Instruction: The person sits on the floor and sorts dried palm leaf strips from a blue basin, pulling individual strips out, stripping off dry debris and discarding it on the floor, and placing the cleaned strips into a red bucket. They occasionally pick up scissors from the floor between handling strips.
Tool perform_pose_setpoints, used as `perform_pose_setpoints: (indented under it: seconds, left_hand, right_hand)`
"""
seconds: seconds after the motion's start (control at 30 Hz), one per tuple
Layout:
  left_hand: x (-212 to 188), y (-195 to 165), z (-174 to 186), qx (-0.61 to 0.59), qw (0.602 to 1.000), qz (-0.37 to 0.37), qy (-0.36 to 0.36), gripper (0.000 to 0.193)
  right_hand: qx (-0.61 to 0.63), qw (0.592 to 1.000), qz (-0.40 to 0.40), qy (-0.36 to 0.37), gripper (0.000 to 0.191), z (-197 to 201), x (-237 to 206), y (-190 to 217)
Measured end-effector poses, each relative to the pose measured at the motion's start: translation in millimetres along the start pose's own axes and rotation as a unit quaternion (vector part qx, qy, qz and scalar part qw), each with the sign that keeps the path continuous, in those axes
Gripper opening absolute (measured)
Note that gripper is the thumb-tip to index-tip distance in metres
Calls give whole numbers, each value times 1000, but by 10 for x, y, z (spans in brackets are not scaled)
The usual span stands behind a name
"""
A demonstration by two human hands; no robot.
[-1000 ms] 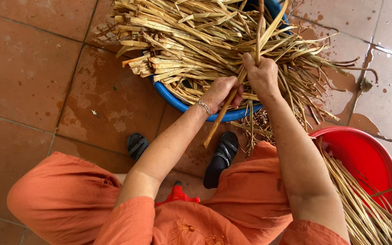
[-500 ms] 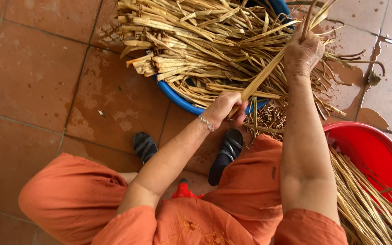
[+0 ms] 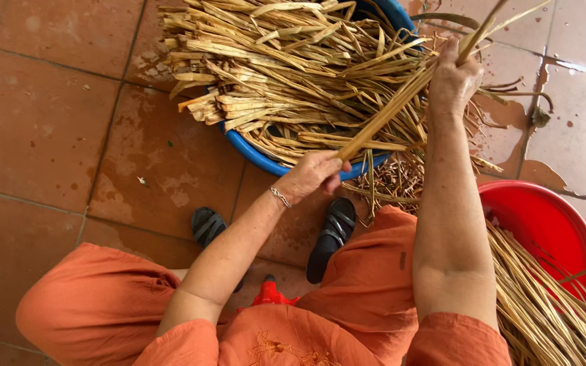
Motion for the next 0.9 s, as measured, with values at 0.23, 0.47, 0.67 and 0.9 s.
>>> perform_pose_setpoints:
  seconds: [0.23,0.47,0.67,0.9]
  left_hand:
    - [168,-30,315,129,987,25,-96,24]
    - [207,3,801,437,881,-117,-141,16]
    - [326,416,1215,520,831,-65,-184,11]
    - [326,577,1202,560,771,253,-166,50]
  right_hand:
    - [272,943,-117,151,35,127,-290,811]
    - [411,900,-108,101,27,557,-268,892]
    - [440,891,-41,105,14,1026,-221,997]
    - [400,901,18,167,12,776,-514,1612]
Point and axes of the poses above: each hand's wrist, its own x-axis towards the middle knuckle, its own z-axis out of the back of the hand, y = z × x, the point moved 3 cm from there along x, towards the middle knuckle, and after that the axes turned 12 degrees about y, right-handed, at the moved point
